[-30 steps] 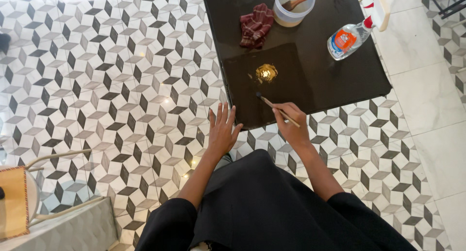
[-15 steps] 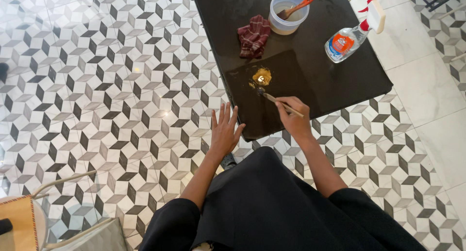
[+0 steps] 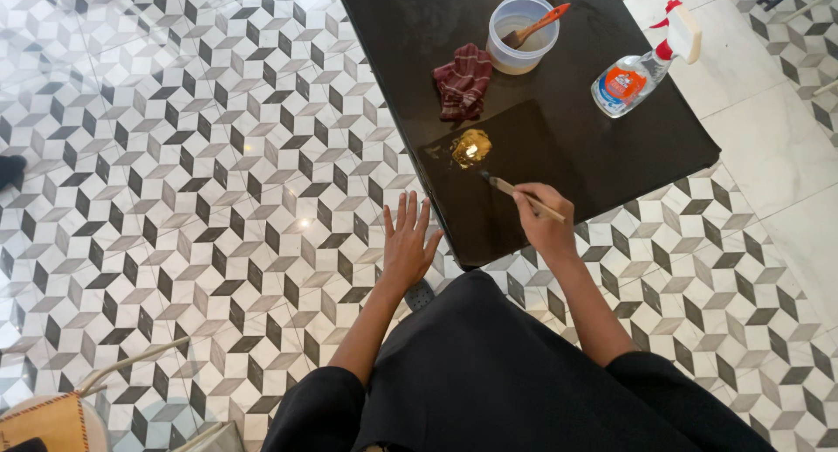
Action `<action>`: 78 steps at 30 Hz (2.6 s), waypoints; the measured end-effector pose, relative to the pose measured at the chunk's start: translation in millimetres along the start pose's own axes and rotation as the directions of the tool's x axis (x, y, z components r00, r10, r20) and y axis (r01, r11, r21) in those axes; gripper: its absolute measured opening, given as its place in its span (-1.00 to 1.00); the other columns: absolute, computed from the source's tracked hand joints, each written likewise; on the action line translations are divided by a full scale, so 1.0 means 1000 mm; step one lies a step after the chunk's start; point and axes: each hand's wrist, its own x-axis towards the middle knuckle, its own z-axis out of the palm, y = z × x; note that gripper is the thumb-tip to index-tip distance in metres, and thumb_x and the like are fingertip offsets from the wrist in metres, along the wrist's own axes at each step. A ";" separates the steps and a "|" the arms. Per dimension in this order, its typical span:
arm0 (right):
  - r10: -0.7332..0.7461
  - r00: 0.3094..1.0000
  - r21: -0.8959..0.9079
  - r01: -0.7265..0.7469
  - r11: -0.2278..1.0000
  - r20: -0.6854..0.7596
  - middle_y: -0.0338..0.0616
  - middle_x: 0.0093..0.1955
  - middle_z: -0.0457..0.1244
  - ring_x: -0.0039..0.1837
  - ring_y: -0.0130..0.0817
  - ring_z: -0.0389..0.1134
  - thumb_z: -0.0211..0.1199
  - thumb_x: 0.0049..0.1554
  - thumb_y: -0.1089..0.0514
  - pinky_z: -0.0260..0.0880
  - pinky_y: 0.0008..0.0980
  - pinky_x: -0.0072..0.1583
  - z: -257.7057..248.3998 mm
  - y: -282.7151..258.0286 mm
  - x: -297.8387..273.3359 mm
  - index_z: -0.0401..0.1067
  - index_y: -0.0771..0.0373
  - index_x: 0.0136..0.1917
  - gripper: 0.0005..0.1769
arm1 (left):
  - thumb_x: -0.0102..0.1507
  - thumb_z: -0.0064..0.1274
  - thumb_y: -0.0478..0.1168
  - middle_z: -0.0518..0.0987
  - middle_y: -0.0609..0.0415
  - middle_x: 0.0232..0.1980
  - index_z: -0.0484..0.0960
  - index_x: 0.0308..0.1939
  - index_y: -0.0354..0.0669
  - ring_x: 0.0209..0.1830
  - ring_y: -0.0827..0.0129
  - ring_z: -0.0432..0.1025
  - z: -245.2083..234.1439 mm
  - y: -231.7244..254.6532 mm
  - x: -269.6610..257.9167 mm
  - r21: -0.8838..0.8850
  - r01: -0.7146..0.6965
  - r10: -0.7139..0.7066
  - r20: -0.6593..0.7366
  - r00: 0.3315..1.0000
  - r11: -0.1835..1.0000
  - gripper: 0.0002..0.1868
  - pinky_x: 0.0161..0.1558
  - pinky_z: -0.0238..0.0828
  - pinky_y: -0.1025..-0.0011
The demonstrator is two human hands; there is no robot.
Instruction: The person cleans a small spot on a black tabletop using a brush and a spray bottle. They repeatedly scrub the same area, occasionally dipping the brush into a container of liquid and spraying the surface with cleaner.
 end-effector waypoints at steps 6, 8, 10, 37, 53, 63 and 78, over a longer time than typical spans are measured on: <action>-0.107 0.992 0.157 0.096 0.983 0.064 0.03 -0.03 0.43 -0.05 -0.22 0.51 0.32 0.20 0.25 0.51 -0.38 -0.06 0.025 -0.017 -0.024 0.56 0.37 0.03 -0.85 | 0.42 -0.11 0.09 0.08 -0.29 0.63 0.19 0.56 -0.24 0.68 -0.10 -0.18 -0.003 -0.013 -0.003 -0.003 -0.001 0.001 0.045 0.999 1.000 -0.27 0.55 -0.46 -0.19; -0.135 0.991 0.072 0.136 0.988 -0.013 0.06 -0.03 0.43 -0.05 -0.20 0.50 0.35 0.20 0.26 0.48 -0.37 -0.06 0.035 -0.020 -0.016 0.57 0.39 0.01 -0.85 | 0.42 -0.11 0.10 0.08 -0.30 0.63 0.20 0.56 -0.26 0.69 -0.11 -0.17 -0.003 -0.015 -0.002 -0.003 -0.024 0.025 0.042 0.999 1.000 -0.27 0.56 -0.44 -0.18; -0.126 0.990 0.011 0.127 0.992 -0.065 0.06 -0.02 0.43 -0.04 -0.21 0.50 0.35 0.22 0.27 0.48 -0.38 -0.06 0.031 -0.018 -0.009 0.56 0.39 0.02 -0.86 | 0.42 -0.11 0.10 0.09 -0.30 0.63 0.20 0.56 -0.26 0.68 -0.12 -0.16 -0.005 -0.016 -0.006 -0.019 -0.030 0.031 0.051 0.998 0.999 -0.27 0.56 -0.43 -0.18; -0.141 0.990 0.147 0.139 0.979 0.005 0.00 -0.06 0.44 -0.11 -0.27 0.50 0.36 0.21 0.28 0.47 -0.42 -0.11 0.062 -0.021 0.050 0.58 0.35 0.03 -0.87 | 0.43 -0.11 0.09 0.07 -0.30 0.63 0.16 0.57 -0.25 0.68 -0.09 -0.18 -0.009 -0.023 0.028 0.009 0.062 -0.062 0.056 0.996 0.998 -0.26 0.55 -0.45 -0.19; -0.266 0.956 0.253 0.229 0.940 0.124 0.02 -0.06 0.43 -0.08 -0.25 0.51 0.35 0.19 0.28 0.51 -0.40 -0.10 0.064 -0.024 0.064 0.57 0.38 0.04 -0.85 | 0.41 -0.07 0.07 0.09 -0.31 0.62 0.17 0.57 -0.26 0.68 -0.11 -0.17 0.002 -0.020 0.054 -0.026 0.097 -0.096 0.042 0.995 0.995 -0.25 0.56 -0.45 -0.19; -0.217 0.972 0.193 0.197 0.961 0.089 0.03 -0.08 0.43 -0.10 -0.26 0.50 0.36 0.19 0.30 0.49 -0.41 -0.11 0.051 -0.014 0.070 0.58 0.39 0.02 -0.86 | 0.42 -0.09 0.08 0.08 -0.29 0.63 0.18 0.56 -0.25 0.69 -0.10 -0.18 0.003 -0.019 0.054 -0.009 0.096 -0.095 0.078 0.992 0.995 -0.27 0.57 -0.45 -0.19; -0.139 0.989 0.137 0.132 0.982 0.042 0.04 -0.05 0.44 -0.07 -0.23 0.52 0.35 0.21 0.27 0.50 -0.40 -0.08 0.024 0.006 0.068 0.60 0.38 0.03 -0.86 | 0.41 -0.05 0.06 0.10 -0.30 0.63 0.21 0.55 -0.25 0.68 -0.11 -0.14 0.006 -0.014 0.063 -0.034 0.048 -0.046 0.050 0.998 0.998 -0.27 0.56 -0.41 -0.19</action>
